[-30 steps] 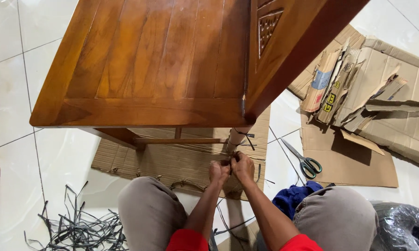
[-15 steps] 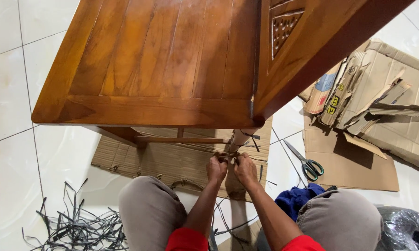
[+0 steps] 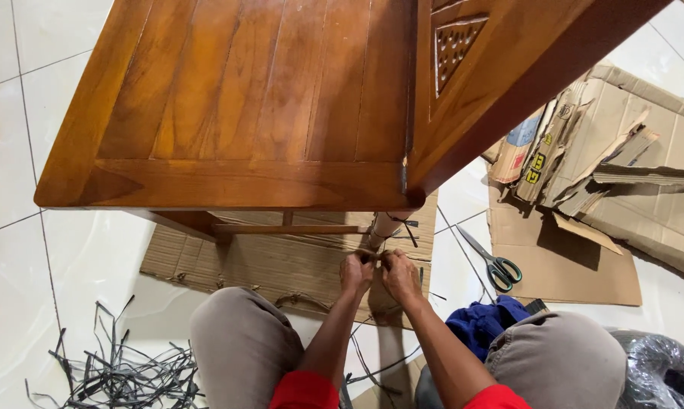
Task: Wrapping the legs of a wooden chair with protective plastic strips
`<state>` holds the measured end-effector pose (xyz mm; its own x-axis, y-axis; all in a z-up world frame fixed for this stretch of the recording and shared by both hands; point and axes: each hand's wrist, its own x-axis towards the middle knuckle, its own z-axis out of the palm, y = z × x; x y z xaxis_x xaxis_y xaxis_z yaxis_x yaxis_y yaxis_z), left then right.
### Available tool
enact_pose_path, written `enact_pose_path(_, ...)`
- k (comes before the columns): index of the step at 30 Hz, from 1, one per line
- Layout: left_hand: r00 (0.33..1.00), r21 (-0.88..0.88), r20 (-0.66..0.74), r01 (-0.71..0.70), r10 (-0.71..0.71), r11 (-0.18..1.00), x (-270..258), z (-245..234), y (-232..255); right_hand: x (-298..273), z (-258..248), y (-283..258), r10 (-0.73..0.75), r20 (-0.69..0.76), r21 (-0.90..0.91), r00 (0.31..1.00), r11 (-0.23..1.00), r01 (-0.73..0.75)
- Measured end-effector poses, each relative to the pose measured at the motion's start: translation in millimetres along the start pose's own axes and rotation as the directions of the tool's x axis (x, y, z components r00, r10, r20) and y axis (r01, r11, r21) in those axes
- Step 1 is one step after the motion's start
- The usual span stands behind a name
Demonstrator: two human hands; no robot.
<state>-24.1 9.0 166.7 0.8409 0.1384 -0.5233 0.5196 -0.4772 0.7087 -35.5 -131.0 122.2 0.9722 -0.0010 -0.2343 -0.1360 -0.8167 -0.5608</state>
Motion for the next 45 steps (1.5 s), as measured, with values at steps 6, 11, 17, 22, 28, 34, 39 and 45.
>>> enact_pose_path(6, 0.998, -0.127, -0.024, 0.055, -0.059, 0.990, 18, 15, -18, 9, 17, 23, -0.102, -0.088, 0.001, 0.991, 0.995, 0.103)
enact_pose_path(11, 0.993, -0.397, -0.058, 0.071, -0.102, 0.915, 34, 36, -45, 0, -2, 6, -0.052, -0.097, 0.027, 0.994, 0.998, 0.055)
enact_pose_path(17, 0.935, -0.755, 0.220, 0.344, -0.279, 0.558, 39, 52, -49, 0, -2, 15, 0.030, -0.064, 0.145, 0.997, 0.989, -0.020)
enact_pose_path(22, 0.922, -0.788, 0.341, 0.386, -0.182, 0.480, 57, 68, -65, 14, 4, 29, 0.111, -0.002, 0.174, 0.994, 0.979, -0.109)
enact_pose_path(28, 0.897, -0.766, 0.400, 0.440, -0.188, 0.467, 38, 60, -54, 34, 28, 53, 0.334, 0.085, 0.203, 0.939, 0.917, -0.344)
enact_pose_path(34, 0.927, -0.715, 0.355, 0.353, -0.121, 0.604, 32, 57, -49, 39, 26, 48, 0.040, 0.048, 0.001, 0.998, 0.999, -0.040)
enact_pose_path(39, 0.967, -0.273, 0.016, -0.242, 0.255, 0.931, 96, 108, -97, 44, 49, 66, -0.029, 0.105, 0.033, 0.994, 0.999, 0.026)
enact_pose_path(45, 0.992, 0.056, -0.120, -0.026, 0.033, 0.998, 37, 63, -56, 21, 7, 53, -0.202, 0.040, 0.016, 0.979, 0.979, 0.201)
